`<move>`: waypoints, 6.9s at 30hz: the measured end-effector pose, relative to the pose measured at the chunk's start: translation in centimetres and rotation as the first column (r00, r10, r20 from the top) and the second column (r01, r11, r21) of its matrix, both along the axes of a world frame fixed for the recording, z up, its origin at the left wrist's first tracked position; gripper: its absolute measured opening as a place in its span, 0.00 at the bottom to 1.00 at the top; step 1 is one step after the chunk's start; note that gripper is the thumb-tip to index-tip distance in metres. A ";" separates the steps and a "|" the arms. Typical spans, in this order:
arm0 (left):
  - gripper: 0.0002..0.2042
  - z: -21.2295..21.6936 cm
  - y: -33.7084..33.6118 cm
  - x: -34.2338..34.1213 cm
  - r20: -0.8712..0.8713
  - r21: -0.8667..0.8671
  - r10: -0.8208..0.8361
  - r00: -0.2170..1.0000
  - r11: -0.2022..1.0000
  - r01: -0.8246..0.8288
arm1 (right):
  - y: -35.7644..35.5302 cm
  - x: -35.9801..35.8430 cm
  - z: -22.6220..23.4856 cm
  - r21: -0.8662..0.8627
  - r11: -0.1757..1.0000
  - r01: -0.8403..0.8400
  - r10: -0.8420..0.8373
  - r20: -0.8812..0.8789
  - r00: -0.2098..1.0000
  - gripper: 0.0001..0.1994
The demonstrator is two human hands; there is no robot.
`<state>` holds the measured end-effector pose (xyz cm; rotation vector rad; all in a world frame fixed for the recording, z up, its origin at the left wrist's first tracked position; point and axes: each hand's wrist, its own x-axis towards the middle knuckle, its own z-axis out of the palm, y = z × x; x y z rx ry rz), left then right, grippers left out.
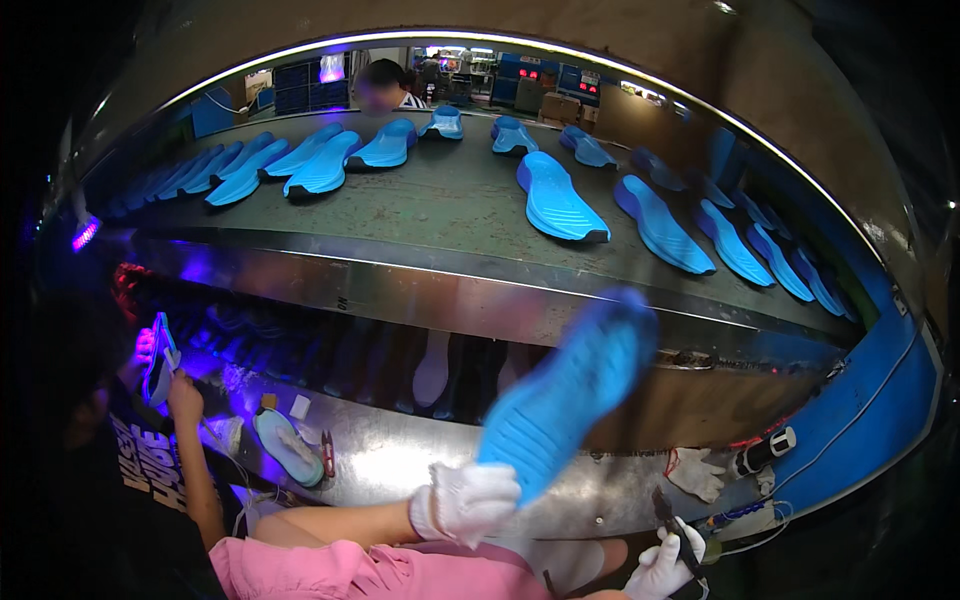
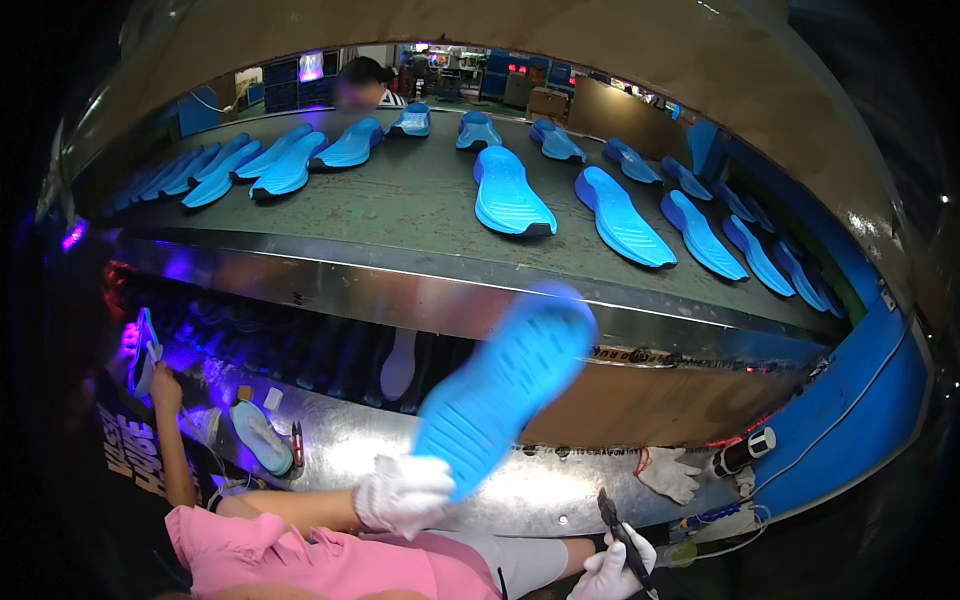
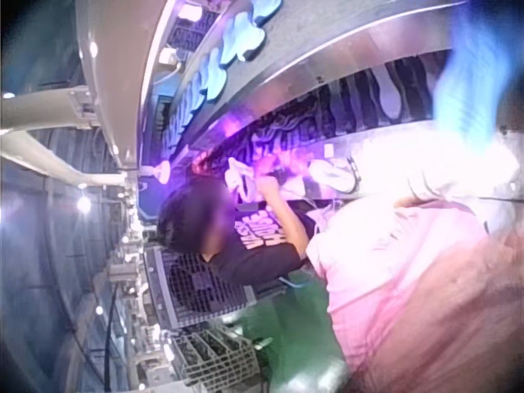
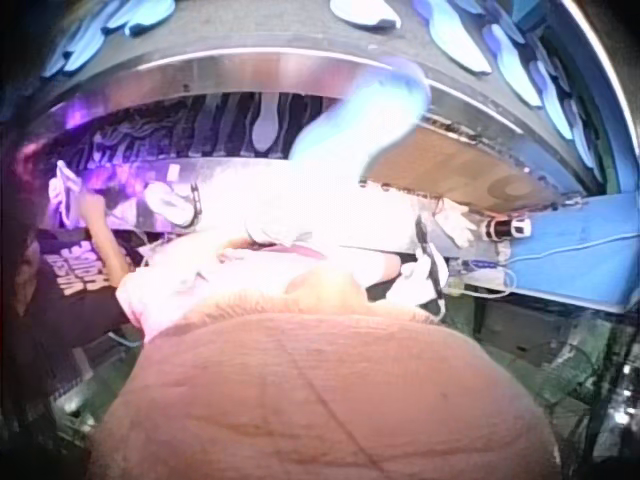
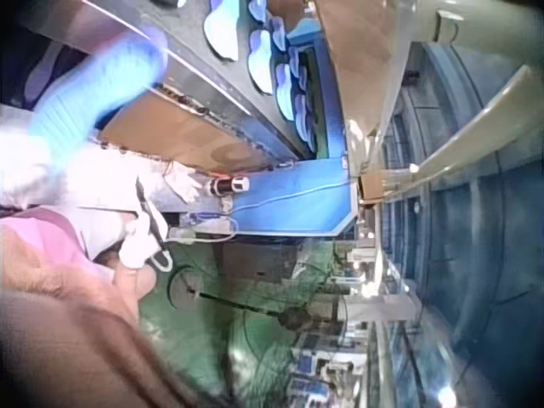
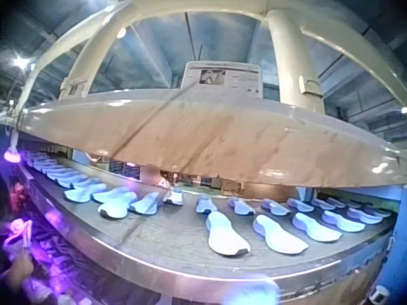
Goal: The person takes shoe soles one at a time from a conveyor belt and brushes liquid onto their surfaces using a handheld brush tool.
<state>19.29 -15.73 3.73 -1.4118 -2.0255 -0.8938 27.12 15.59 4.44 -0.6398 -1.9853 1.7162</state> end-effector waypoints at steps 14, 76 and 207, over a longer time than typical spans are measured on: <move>0.26 -14.7 7.7 -4.7 0.676 0.439 -0.649 -0.349 0.735 -0.516 | 0.1 -2.7 -4.8 -0.085 0.990 0.114 -0.136 -0.339 0.931 0.14; 0.22 -7.7 15.4 -16.9 0.819 0.392 -0.560 0.126 0.706 0.589 | -5.1 -3.2 2.3 0.857 0.142 -0.496 0.623 0.312 0.718 0.10; 0.48 -6.9 16.2 -6.9 -0.071 0.849 -0.759 -0.647 0.295 -0.439 | -6.6 -2.3 0.2 0.687 0.695 -0.212 0.444 -0.178 0.878 0.12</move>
